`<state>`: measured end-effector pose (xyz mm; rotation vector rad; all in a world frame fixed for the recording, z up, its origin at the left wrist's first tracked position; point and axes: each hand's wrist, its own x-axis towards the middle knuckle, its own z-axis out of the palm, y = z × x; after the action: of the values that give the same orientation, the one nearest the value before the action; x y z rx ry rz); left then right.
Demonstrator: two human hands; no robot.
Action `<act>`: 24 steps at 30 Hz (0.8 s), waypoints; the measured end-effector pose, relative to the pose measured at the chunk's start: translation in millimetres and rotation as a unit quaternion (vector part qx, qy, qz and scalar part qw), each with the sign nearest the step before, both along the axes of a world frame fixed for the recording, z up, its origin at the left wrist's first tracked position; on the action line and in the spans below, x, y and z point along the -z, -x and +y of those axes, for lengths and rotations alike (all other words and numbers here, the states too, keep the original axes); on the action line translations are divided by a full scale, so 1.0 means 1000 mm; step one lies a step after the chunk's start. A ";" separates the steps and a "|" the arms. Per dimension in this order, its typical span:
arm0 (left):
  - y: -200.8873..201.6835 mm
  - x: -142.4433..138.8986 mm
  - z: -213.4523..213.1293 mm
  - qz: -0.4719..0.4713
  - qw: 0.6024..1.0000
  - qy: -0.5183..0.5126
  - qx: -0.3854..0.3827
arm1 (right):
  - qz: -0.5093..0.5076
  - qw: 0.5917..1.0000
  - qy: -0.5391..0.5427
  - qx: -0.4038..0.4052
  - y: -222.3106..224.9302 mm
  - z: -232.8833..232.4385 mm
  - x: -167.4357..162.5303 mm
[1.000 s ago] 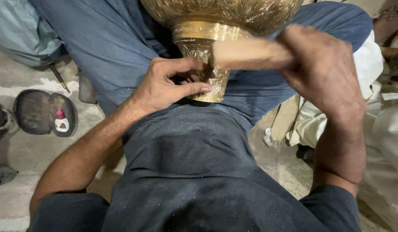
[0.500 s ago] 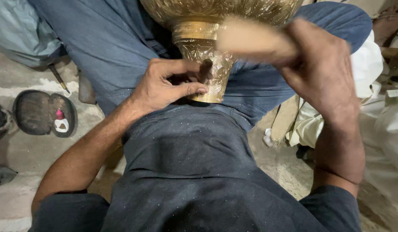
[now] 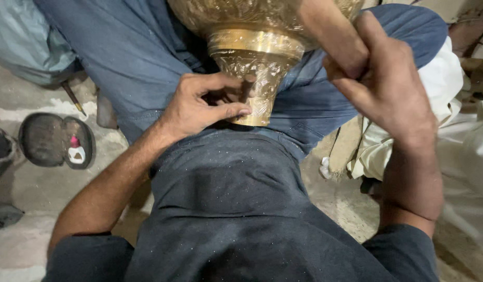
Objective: The person sits cross-legged on the floor with a large engraved brass vase resting on their lap. They hold a chisel against the vase's flared base and repeatedly strike it with a wooden mallet, repositioning the chisel around the rim to work the decorated metal surface.
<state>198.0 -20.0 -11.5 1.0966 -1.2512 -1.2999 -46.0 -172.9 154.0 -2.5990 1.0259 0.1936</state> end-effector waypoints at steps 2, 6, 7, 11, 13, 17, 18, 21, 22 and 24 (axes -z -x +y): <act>0.001 -0.004 -0.002 0.013 1.000 -0.003 0.011 | 0.075 0.982 0.136 -0.108 0.012 0.002 0.011; -0.002 -0.017 -0.009 0.042 0.996 0.059 -0.042 | -0.009 0.998 0.049 0.050 0.039 0.018 0.035; -0.006 -0.020 -0.010 0.083 0.991 0.054 -0.086 | -0.049 0.988 -0.013 0.145 0.045 0.027 0.038; -0.036 -0.020 -0.021 0.129 0.940 0.081 -0.305 | -0.112 0.925 -0.140 0.336 0.068 0.081 0.051; -0.061 -0.007 -0.036 0.080 0.920 0.094 -0.372 | -0.022 0.905 -0.256 0.339 0.084 0.099 0.055; -0.111 0.043 -0.115 0.066 0.919 0.126 -0.368 | -0.099 0.906 -0.370 0.180 0.115 0.086 0.061; -0.118 0.056 -0.137 0.037 0.928 0.099 -0.357 | -0.149 0.903 -0.373 0.156 0.120 0.071 0.061; -0.126 0.084 -0.201 -0.016 0.955 -0.037 -0.293 | -0.365 0.880 -0.240 0.184 0.119 -0.012 0.070; -0.122 0.090 -0.218 0.086 0.960 -0.104 -0.244 | -0.427 0.848 -0.187 0.253 0.108 -0.049 0.083; -0.103 0.097 -0.227 0.242 0.931 -0.187 -0.201 | -0.459 0.813 -0.100 0.345 0.089 -0.117 0.114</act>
<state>301.4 -246.9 -108.3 1.1260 -0.3928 -1.4005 -134.9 -290.3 39.9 -1.5875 1.3158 -0.9709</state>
